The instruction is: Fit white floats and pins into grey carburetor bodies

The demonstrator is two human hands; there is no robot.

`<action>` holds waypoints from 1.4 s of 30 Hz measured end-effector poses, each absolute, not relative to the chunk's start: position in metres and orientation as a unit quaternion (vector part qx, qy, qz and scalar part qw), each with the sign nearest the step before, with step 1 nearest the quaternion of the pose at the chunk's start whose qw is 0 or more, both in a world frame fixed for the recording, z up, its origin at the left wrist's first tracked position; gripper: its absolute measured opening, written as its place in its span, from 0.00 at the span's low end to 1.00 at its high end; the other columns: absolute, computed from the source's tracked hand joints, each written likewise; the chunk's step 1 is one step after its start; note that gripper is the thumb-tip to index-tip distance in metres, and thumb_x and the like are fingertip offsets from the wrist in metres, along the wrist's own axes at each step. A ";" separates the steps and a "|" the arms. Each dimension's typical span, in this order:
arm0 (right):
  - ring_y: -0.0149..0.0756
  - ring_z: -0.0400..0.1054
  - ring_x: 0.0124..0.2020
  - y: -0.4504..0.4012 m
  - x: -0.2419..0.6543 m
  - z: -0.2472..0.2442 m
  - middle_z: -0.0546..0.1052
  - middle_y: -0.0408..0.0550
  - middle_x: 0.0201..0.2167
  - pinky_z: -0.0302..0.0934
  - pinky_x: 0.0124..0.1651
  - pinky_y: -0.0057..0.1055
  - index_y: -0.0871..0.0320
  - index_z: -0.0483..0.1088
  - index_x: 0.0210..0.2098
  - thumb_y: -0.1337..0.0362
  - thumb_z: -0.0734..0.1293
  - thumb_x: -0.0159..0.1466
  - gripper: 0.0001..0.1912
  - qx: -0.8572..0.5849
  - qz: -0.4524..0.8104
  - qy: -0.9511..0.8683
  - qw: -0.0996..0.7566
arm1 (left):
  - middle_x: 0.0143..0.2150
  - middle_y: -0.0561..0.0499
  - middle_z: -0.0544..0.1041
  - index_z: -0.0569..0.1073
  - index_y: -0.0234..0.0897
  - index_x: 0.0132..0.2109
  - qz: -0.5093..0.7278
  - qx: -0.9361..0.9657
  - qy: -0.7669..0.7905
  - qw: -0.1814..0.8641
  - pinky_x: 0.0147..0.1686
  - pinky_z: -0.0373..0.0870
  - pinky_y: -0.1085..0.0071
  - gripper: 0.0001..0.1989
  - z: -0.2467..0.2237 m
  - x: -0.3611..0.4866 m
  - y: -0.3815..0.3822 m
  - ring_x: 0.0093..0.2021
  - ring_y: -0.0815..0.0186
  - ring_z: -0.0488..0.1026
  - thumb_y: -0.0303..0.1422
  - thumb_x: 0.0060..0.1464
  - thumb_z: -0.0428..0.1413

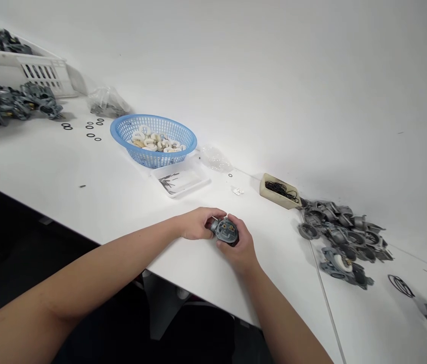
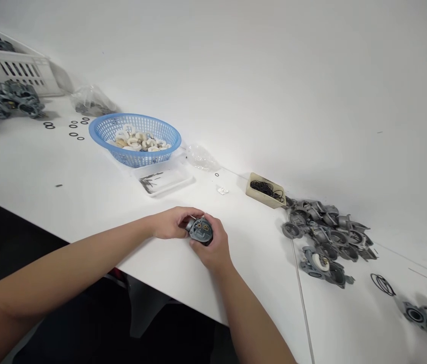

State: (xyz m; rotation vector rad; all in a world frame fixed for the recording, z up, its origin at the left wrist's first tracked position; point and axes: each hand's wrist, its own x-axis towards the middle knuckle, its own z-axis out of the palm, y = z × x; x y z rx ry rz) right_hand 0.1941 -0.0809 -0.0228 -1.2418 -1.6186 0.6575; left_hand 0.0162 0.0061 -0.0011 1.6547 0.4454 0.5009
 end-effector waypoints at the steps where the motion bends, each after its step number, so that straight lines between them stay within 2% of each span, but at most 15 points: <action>1: 0.49 0.67 0.50 -0.081 0.194 -0.024 0.70 0.53 0.51 0.64 0.52 0.47 0.54 0.61 0.56 0.62 0.71 0.51 0.33 -0.518 0.264 -0.659 0.477 | 0.47 0.45 0.75 0.68 0.39 0.55 0.221 0.718 0.200 0.629 0.44 0.70 0.64 0.32 -0.002 0.016 0.006 0.44 0.58 0.74 0.23 0.38 0.59; 6: 0.49 0.68 0.50 -0.081 0.194 -0.023 0.72 0.52 0.51 0.66 0.50 0.44 0.56 0.61 0.56 0.58 0.73 0.52 0.35 -0.568 0.240 -0.646 0.450 | 0.46 0.46 0.76 0.69 0.41 0.55 0.212 0.708 0.218 0.638 0.44 0.70 0.62 0.32 -0.003 0.014 0.006 0.44 0.57 0.74 0.25 0.38 0.60; 10: 0.46 0.67 0.50 -0.083 0.194 -0.018 0.71 0.51 0.50 0.65 0.50 0.45 0.58 0.66 0.53 0.54 0.64 0.65 0.21 -0.591 0.221 -0.639 0.439 | 0.44 0.47 0.77 0.70 0.40 0.54 0.213 0.713 0.230 0.627 0.43 0.71 0.63 0.32 -0.002 0.015 0.006 0.44 0.56 0.75 0.25 0.38 0.61; 13: 0.45 0.67 0.51 -0.084 0.192 -0.017 0.71 0.49 0.49 0.66 0.48 0.42 0.57 0.67 0.50 0.54 0.59 0.69 0.17 -0.604 0.221 -0.628 0.438 | 0.46 0.46 0.76 0.69 0.40 0.55 0.216 0.730 0.250 0.599 0.44 0.71 0.62 0.32 -0.002 0.014 0.004 0.45 0.56 0.74 0.25 0.38 0.61; 17: 0.43 0.68 0.48 -0.084 0.186 -0.018 0.71 0.51 0.50 0.66 0.49 0.44 0.59 0.65 0.52 0.57 0.64 0.66 0.18 -0.593 0.239 -0.615 0.461 | 0.56 0.41 0.68 0.64 0.39 0.58 0.250 0.747 0.287 0.545 0.49 0.70 0.60 0.35 0.003 0.000 -0.002 0.51 0.55 0.71 0.27 0.40 0.62; 20: 0.46 0.70 0.47 -0.084 0.183 -0.023 0.73 0.52 0.48 0.66 0.49 0.46 0.58 0.64 0.54 0.56 0.70 0.57 0.28 -0.574 0.264 -0.603 0.487 | 0.61 0.41 0.62 0.63 0.40 0.58 0.312 0.739 0.329 0.499 0.52 0.69 0.60 0.31 0.014 -0.021 -0.008 0.54 0.57 0.70 0.30 0.46 0.59; 23: 0.49 0.71 0.46 -0.084 0.182 -0.028 0.74 0.52 0.47 0.66 0.50 0.47 0.56 0.63 0.55 0.59 0.72 0.50 0.34 -0.573 0.304 -0.579 0.493 | 0.56 0.41 0.67 0.65 0.37 0.55 0.374 0.717 0.379 0.450 0.50 0.70 0.60 0.24 0.035 -0.049 -0.004 0.49 0.59 0.73 0.32 0.49 0.57; 28: 0.49 0.72 0.45 -0.084 0.181 -0.030 0.75 0.52 0.47 0.66 0.49 0.48 0.54 0.65 0.54 0.61 0.70 0.48 0.32 -0.584 0.313 -0.556 0.502 | 0.45 0.43 0.75 0.69 0.33 0.50 0.448 0.688 0.457 0.342 0.41 0.74 0.65 0.22 0.084 -0.100 0.044 0.41 0.62 0.75 0.38 0.49 0.57; 31: 0.49 0.71 0.46 -0.085 0.179 -0.027 0.74 0.52 0.48 0.66 0.50 0.47 0.55 0.65 0.54 0.61 0.70 0.48 0.33 -0.589 0.313 -0.555 0.497 | 0.46 0.46 0.76 0.68 0.35 0.52 0.370 0.699 0.568 0.229 0.37 0.74 0.72 0.22 0.110 -0.127 0.091 0.40 0.65 0.76 0.37 0.50 0.54; 33: 0.48 0.71 0.46 -0.085 0.179 -0.025 0.75 0.52 0.48 0.66 0.50 0.45 0.55 0.65 0.54 0.60 0.70 0.48 0.33 -0.597 0.311 -0.555 0.490 | 0.44 0.47 0.77 0.68 0.35 0.51 0.318 0.696 0.615 0.191 0.35 0.73 0.72 0.21 0.121 -0.139 0.121 0.38 0.65 0.76 0.36 0.50 0.53; 36: 0.49 0.71 0.46 -0.085 0.178 -0.024 0.75 0.52 0.47 0.67 0.49 0.43 0.55 0.67 0.53 0.60 0.70 0.48 0.32 -0.603 0.295 -0.556 0.491 | 0.40 0.47 0.78 0.73 0.36 0.44 0.253 0.704 0.645 0.155 0.40 0.71 0.69 0.15 0.127 -0.144 0.156 0.40 0.62 0.75 0.33 0.48 0.57; 38: 0.49 0.71 0.46 -0.084 0.178 -0.026 0.75 0.52 0.47 0.67 0.49 0.42 0.55 0.67 0.52 0.61 0.70 0.47 0.31 -0.602 0.284 -0.557 0.497 | 0.40 0.47 0.77 0.74 0.35 0.41 0.200 0.718 0.652 0.137 0.45 0.70 0.65 0.10 0.126 -0.139 0.172 0.43 0.62 0.74 0.34 0.51 0.58; 42: 0.52 0.71 0.46 -0.080 0.183 -0.038 0.76 0.53 0.46 0.67 0.49 0.41 0.55 0.70 0.50 0.59 0.72 0.45 0.32 -0.599 0.281 -0.552 0.507 | 0.47 0.47 0.73 0.71 0.33 0.47 0.120 0.738 0.652 0.125 0.46 0.71 0.60 0.14 0.118 -0.122 0.197 0.46 0.63 0.71 0.37 0.58 0.53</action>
